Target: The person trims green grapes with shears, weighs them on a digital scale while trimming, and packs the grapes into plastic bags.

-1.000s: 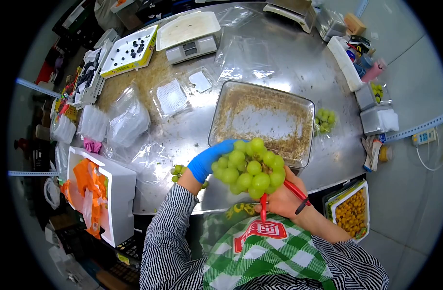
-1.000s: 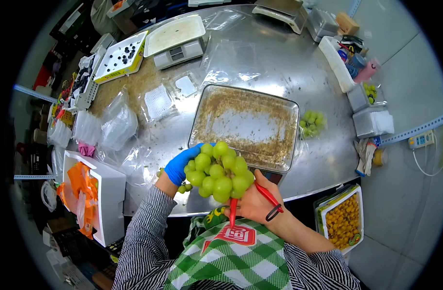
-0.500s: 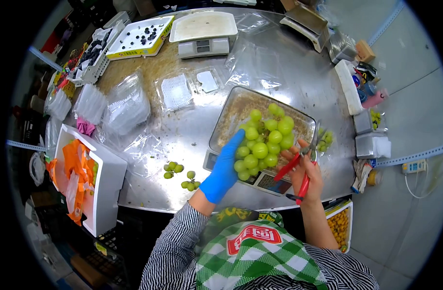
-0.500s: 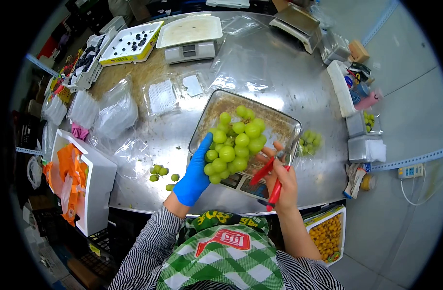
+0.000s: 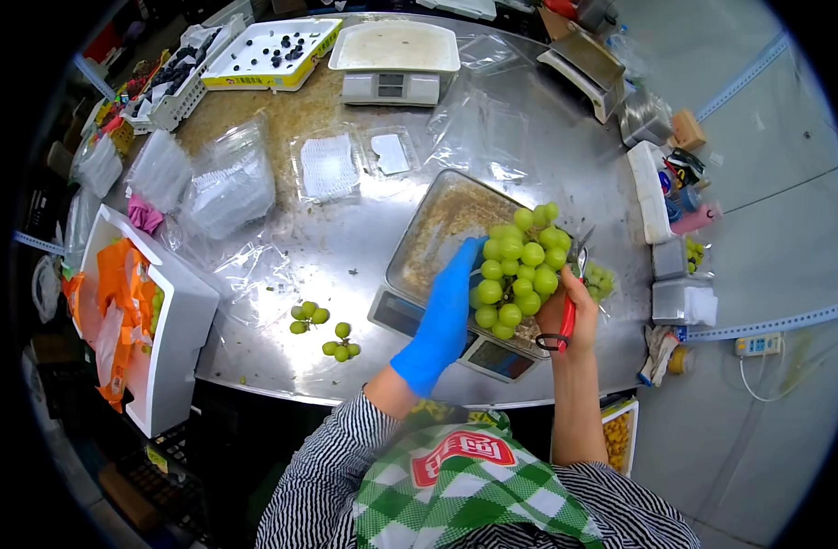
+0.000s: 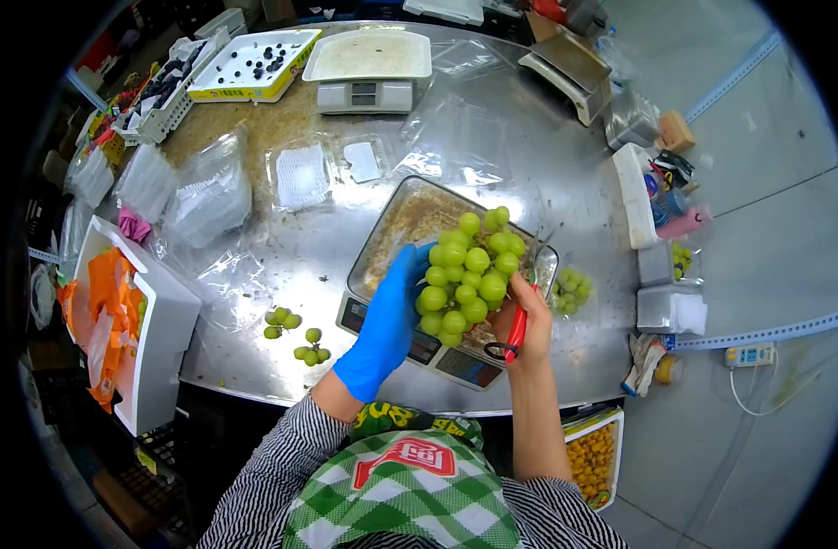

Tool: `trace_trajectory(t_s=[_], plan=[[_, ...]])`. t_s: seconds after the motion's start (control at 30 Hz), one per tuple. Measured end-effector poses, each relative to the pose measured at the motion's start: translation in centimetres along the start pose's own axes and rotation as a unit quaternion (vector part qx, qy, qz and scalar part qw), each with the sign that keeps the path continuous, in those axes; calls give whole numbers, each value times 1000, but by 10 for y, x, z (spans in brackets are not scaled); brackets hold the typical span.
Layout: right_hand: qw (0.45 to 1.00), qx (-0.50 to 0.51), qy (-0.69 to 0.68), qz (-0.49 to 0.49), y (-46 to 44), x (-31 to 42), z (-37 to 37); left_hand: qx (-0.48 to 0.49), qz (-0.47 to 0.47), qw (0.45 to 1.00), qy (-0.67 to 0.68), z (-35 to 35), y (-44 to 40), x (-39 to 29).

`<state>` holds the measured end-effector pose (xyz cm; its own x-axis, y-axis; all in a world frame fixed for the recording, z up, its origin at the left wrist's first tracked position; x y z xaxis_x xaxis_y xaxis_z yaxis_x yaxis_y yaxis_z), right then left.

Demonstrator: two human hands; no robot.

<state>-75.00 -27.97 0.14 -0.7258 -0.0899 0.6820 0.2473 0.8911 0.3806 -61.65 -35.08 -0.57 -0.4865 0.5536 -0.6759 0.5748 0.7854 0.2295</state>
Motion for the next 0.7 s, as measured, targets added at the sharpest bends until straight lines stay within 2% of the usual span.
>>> trace_trajectory(t_s=[0.23,0.33,0.43,0.7], plan=[[999,-31,-18,-6,-2,1,14,7,5,999,-41,-4,-6,7],[999,-47,-7,0,-2,4,14,-10,20,999,-27,-2,-7,11],[997,-80,5,-2,-8,2,29,-29,76,996,38,10,-16,29],[985,-152,79,-38,-17,2,21,-28,112,989,89,25,-34,46]])
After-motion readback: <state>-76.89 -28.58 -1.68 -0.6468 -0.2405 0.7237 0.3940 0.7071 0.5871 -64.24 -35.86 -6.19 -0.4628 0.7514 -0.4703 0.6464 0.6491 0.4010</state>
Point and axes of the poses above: each hand's wrist, its own y-axis away from the middle knuckle, its own z-axis out of the back of the hand, x = y × z, the point moved 8 cm from there along -y, towards the middle knuckle, and after that the axes turned 8 degrees about -z, right-handed, at the moved point
